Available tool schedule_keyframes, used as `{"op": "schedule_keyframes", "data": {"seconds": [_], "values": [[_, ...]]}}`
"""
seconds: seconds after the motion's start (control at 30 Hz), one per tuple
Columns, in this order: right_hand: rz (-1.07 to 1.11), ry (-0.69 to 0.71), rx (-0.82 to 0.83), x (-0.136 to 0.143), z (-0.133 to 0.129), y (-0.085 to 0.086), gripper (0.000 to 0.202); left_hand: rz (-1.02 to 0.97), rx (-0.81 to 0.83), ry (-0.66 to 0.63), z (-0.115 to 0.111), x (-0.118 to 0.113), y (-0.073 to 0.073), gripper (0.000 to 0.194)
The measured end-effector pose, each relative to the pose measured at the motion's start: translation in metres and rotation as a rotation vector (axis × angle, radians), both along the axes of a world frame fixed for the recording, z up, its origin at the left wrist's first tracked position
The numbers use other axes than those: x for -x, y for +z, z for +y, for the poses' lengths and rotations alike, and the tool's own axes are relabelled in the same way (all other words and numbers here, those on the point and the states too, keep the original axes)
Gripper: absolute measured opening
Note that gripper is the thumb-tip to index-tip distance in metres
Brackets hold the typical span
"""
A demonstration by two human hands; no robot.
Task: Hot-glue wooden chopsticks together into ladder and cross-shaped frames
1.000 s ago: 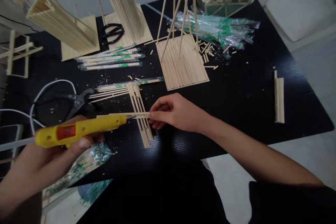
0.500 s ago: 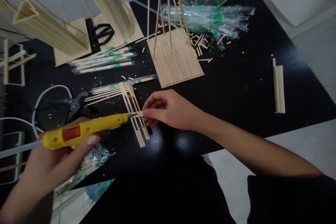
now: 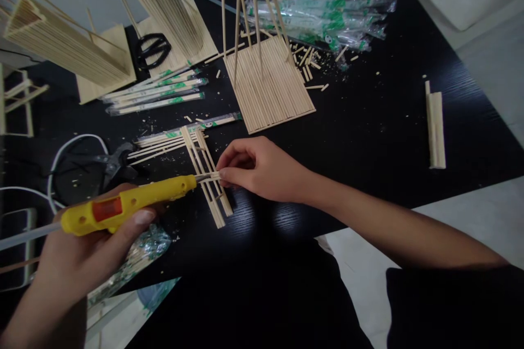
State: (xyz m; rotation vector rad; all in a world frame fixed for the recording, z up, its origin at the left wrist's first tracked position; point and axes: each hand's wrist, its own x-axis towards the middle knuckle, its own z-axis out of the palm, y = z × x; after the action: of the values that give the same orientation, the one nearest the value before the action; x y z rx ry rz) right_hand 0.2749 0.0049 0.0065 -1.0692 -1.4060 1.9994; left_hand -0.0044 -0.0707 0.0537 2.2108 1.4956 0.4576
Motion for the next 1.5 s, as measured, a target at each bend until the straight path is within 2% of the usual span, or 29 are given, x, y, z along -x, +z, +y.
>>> {"op": "schedule_keyframes", "data": {"seconds": [0.2,0.47,0.73,1.0,1.23,1.5], "values": [[-0.008,-0.009,-0.012,0.0004,-0.0009,-0.0007,0.004,-0.024,-0.015,-0.035,0.0028,-0.0031,-0.0011,0.013],[-0.021,-0.019,-0.045,0.0000,-0.0011,-0.0004,0.005,-0.002,0.026,-0.007,0.0013,-0.0059,0.0015,0.008],[-0.023,-0.024,-0.112,-0.0007,-0.0028,-0.0040,0.004,0.008,-0.015,-0.037,0.0024,-0.0057,0.0007,0.007],[-0.033,-0.028,-0.128,-0.0009,-0.0033,-0.0037,0.004,0.028,-0.009,-0.022,0.0008,-0.0047,0.0014,0.012],[-0.034,-0.031,-0.128,-0.0006,-0.0031,-0.0046,0.005,0.040,0.002,0.009,0.0016,-0.0038,0.0021,0.025],[-0.038,-0.028,-0.124,-0.0005,-0.0026,-0.0047,0.005,0.028,-0.013,-0.034,0.0019,-0.0067,0.0016,0.015]]}}
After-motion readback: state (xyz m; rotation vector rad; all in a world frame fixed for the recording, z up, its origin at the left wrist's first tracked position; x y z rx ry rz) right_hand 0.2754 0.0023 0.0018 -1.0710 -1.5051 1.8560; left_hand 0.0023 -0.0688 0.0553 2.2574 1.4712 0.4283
